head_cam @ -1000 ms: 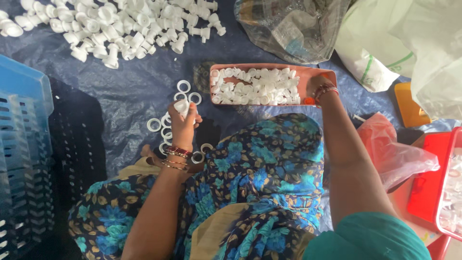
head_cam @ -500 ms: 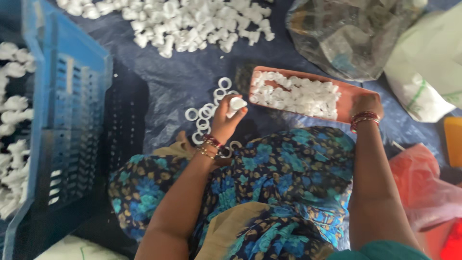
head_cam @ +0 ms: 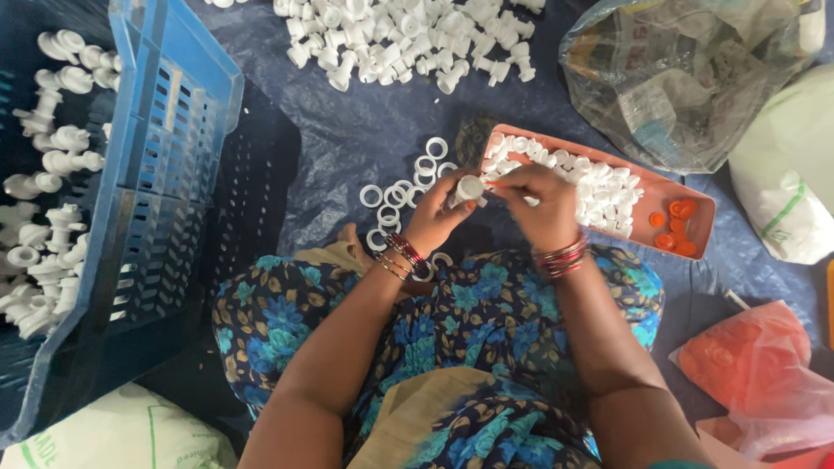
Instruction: The person sits on the floor and assembles small white plastic components by inserting orange caps into them. The person picks up a white part, inserts an orange cap, and places the assembled unit into a pink tray.
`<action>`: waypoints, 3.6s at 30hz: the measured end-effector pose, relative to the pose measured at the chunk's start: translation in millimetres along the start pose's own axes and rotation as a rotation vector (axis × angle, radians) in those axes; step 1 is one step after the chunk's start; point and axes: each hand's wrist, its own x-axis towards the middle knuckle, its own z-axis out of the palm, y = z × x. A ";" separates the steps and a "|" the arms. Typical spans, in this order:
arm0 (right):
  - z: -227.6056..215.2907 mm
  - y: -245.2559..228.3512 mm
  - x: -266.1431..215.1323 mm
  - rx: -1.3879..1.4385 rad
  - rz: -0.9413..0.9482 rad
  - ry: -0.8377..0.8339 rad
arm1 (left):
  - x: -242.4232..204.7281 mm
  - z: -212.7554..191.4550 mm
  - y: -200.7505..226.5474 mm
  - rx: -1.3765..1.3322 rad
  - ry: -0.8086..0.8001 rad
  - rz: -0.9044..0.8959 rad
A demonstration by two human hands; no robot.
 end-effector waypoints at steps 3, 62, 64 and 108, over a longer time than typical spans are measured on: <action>18.0 -25.2 1.4 -0.152 -0.219 -0.027 | -1.7 1.1 7.1 0.042 0.017 -0.051; 13.2 107.8 24.4 0.879 0.703 -0.429 | 7.3 3.3 38.5 0.341 0.272 0.023; 8.9 86.7 23.1 0.861 0.676 -0.578 | 8.1 1.6 40.0 0.495 0.204 0.080; 68.0 54.9 3.8 0.809 0.418 -0.140 | 9.0 -7.8 41.9 0.540 0.269 0.138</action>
